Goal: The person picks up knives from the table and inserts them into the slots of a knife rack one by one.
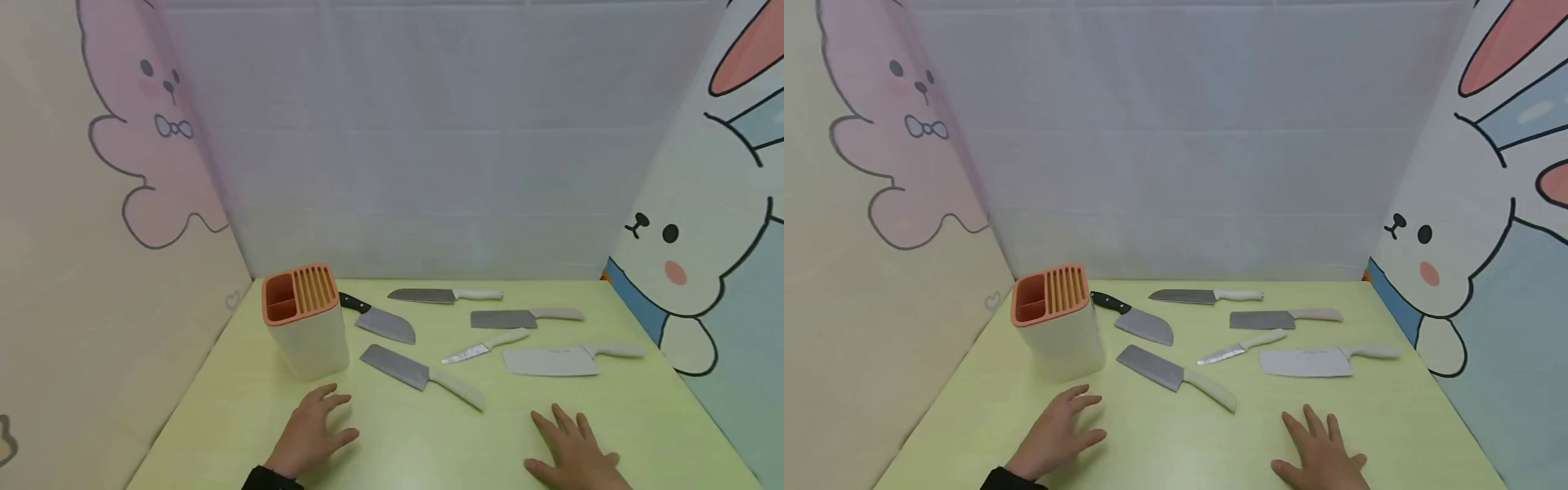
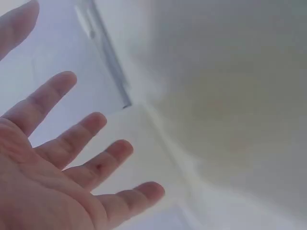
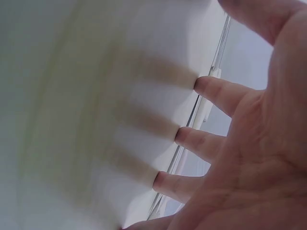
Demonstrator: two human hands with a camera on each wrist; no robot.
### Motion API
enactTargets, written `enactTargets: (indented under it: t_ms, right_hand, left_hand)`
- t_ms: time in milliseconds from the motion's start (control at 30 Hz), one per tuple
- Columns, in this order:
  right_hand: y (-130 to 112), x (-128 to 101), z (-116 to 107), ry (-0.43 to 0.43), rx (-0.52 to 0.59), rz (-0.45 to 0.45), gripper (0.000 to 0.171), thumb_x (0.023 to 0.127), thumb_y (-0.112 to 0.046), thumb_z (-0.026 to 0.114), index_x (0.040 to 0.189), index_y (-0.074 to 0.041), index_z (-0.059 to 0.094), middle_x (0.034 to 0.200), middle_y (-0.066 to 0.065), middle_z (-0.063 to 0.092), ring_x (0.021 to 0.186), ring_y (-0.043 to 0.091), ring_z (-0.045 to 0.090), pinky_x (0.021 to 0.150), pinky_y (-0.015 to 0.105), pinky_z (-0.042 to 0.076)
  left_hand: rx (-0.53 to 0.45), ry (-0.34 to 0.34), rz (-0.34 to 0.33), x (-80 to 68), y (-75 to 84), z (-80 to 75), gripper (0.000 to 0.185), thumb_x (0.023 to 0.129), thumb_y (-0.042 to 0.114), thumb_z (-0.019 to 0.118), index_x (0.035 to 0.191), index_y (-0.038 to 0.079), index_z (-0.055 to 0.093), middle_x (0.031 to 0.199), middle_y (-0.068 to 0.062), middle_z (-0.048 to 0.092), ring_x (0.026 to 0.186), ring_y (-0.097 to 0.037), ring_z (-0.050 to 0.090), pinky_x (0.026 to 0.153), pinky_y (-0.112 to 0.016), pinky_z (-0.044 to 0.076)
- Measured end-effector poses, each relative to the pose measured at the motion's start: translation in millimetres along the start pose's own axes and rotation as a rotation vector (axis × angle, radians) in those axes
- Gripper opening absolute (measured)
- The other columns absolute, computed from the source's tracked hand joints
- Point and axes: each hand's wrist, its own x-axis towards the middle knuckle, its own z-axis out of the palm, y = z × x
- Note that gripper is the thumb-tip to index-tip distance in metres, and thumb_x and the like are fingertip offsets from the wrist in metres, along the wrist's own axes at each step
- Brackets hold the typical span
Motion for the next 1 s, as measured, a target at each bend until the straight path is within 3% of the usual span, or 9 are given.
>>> enactTargets:
  t_ms: [133,300,400,533,633,867,1000]
  right_hand:
    - [-0.3,-0.2,-1.1,0.013,-0.004,-0.008,0.095,0.074,-0.074,0.058,0.144,-0.012,0.043,0.148,0.031,0.027,0.126,0.07,0.012,0.06,0.089,0.017]
    - [-1.3,-0.9,-1.9,0.016,-0.003,-0.015,0.095,0.074,-0.074,0.058,0.144,-0.011,0.044,0.148,0.031,0.028,0.126,0.07,0.012,0.06,0.089,0.016]
    - [-1.9,0.5,-1.5,0.026,-0.011,-0.025,0.094,0.075,-0.074,0.057,0.143,-0.011,0.044,0.147,0.031,0.029,0.125,0.07,0.014,0.06,0.089,0.017]
    - [-3.9,1.3,-2.4,0.021,0.004,-0.028,0.092,0.076,-0.072,0.058,0.144,-0.011,0.043,0.147,0.032,0.028,0.125,0.071,0.012,0.06,0.089,0.016]
    - [-3.4,1.1,-2.6,0.011,0.016,-0.029,0.092,0.077,-0.07,0.059,0.144,-0.01,0.043,0.147,0.033,0.026,0.125,0.071,0.01,0.061,0.089,0.016]
    - [2.5,0.3,-0.9,-0.009,0.011,-0.01,0.095,0.075,-0.073,0.059,0.144,-0.01,0.042,0.148,0.031,0.027,0.125,0.071,0.01,0.061,0.089,0.014]
    - [3.9,1.1,0.1,-0.023,0.022,-0.002,0.096,0.074,-0.073,0.059,0.144,-0.01,0.042,0.147,0.032,0.028,0.124,0.071,0.01,0.061,0.089,0.014]
  left_hand:
    - [-0.062,0.134,0.063,-5.0,15.4,-32.4,0.052,0.073,0.038,0.082,0.119,0.019,0.067,0.136,-0.007,0.053,0.124,-0.029,0.05,0.093,-0.05,0.047]
    - [-0.089,0.401,0.288,-7.4,37.2,-75.8,0.047,0.072,0.025,0.085,0.116,0.016,0.068,0.125,0.0,0.061,0.114,-0.019,0.058,0.089,-0.041,0.051]
    - [-0.056,0.584,0.41,0.6,43.1,-98.8,0.049,0.07,0.015,0.085,0.116,0.009,0.067,0.117,-0.003,0.064,0.106,-0.02,0.061,0.09,-0.028,0.05]
    - [0.028,0.749,0.463,19.0,40.3,-122.4,0.062,0.066,0.01,0.087,0.122,0.001,0.061,0.118,-0.013,0.061,0.107,-0.028,0.058,0.091,-0.031,0.049]
    - [0.111,0.785,0.419,32.5,33.1,-131.7,0.075,0.064,0.015,0.09,0.129,-0.001,0.055,0.125,-0.019,0.054,0.114,-0.034,0.051,0.086,-0.047,0.051]
    - [0.243,0.698,0.31,57.1,15.0,-129.5,0.091,0.061,0.037,0.091,0.134,0.0,0.05,0.133,-0.021,0.048,0.125,-0.038,0.042,0.094,-0.055,0.045]
    - [0.3,0.695,0.274,64.5,9.9,-123.2,0.096,0.058,0.044,0.09,0.133,-0.001,0.052,0.132,-0.021,0.05,0.125,-0.041,0.041,0.098,-0.06,0.039]
